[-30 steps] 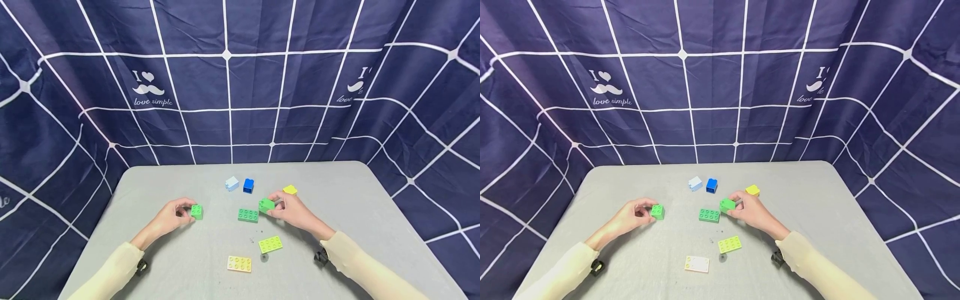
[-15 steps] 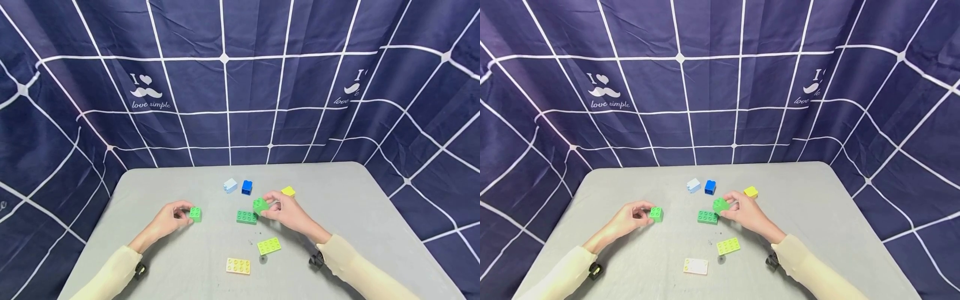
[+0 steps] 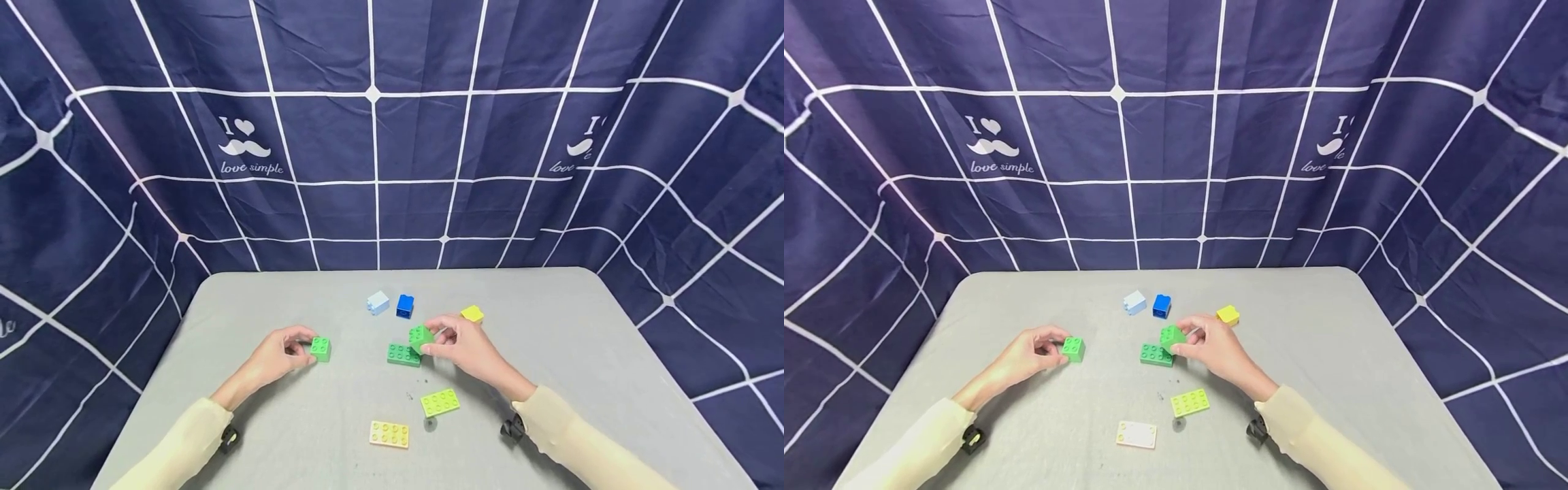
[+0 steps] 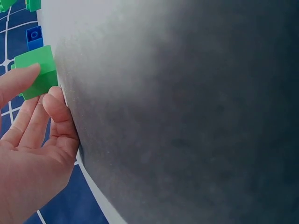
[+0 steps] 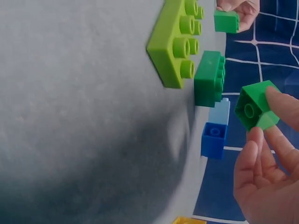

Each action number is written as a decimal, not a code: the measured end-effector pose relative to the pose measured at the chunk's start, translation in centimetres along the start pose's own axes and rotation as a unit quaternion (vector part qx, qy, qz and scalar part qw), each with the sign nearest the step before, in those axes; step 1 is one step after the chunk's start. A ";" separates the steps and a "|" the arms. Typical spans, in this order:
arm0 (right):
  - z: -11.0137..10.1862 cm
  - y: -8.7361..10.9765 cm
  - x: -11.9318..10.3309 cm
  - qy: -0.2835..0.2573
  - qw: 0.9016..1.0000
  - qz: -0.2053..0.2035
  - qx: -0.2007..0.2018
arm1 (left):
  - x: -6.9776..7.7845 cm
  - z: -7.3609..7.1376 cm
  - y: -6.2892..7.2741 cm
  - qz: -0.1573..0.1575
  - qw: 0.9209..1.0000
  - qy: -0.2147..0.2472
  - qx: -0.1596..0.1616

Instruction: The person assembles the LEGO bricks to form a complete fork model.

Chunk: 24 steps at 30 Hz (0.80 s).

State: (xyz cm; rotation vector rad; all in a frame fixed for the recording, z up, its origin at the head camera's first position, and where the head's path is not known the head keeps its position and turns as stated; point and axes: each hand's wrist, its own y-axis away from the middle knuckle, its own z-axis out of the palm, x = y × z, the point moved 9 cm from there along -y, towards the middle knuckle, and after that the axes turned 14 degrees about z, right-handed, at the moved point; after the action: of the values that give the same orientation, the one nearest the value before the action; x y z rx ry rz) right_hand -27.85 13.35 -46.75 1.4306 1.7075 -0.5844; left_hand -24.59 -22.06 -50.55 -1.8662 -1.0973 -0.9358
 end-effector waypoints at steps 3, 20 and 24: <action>0.4 0.1 0.1 -0.003 1.000 0.010 0.001 | 0.0 0.1 -0.1 0.000 1.000 0.000 -0.001; 2.7 0.1 -2.1 -0.051 0.998 0.009 -0.037 | 0.5 0.0 -0.2 0.013 0.999 0.031 0.001; 2.9 -0.1 -2.7 -0.048 0.998 0.005 -0.031 | 0.6 0.1 -0.1 0.013 0.999 0.034 0.002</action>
State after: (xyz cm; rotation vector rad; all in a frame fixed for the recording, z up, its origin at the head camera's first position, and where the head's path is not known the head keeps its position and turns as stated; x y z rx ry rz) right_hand -27.00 9.51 -46.25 1.3468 1.6284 -0.5804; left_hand -24.43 -21.76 -50.02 -1.8272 -1.0307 -0.9747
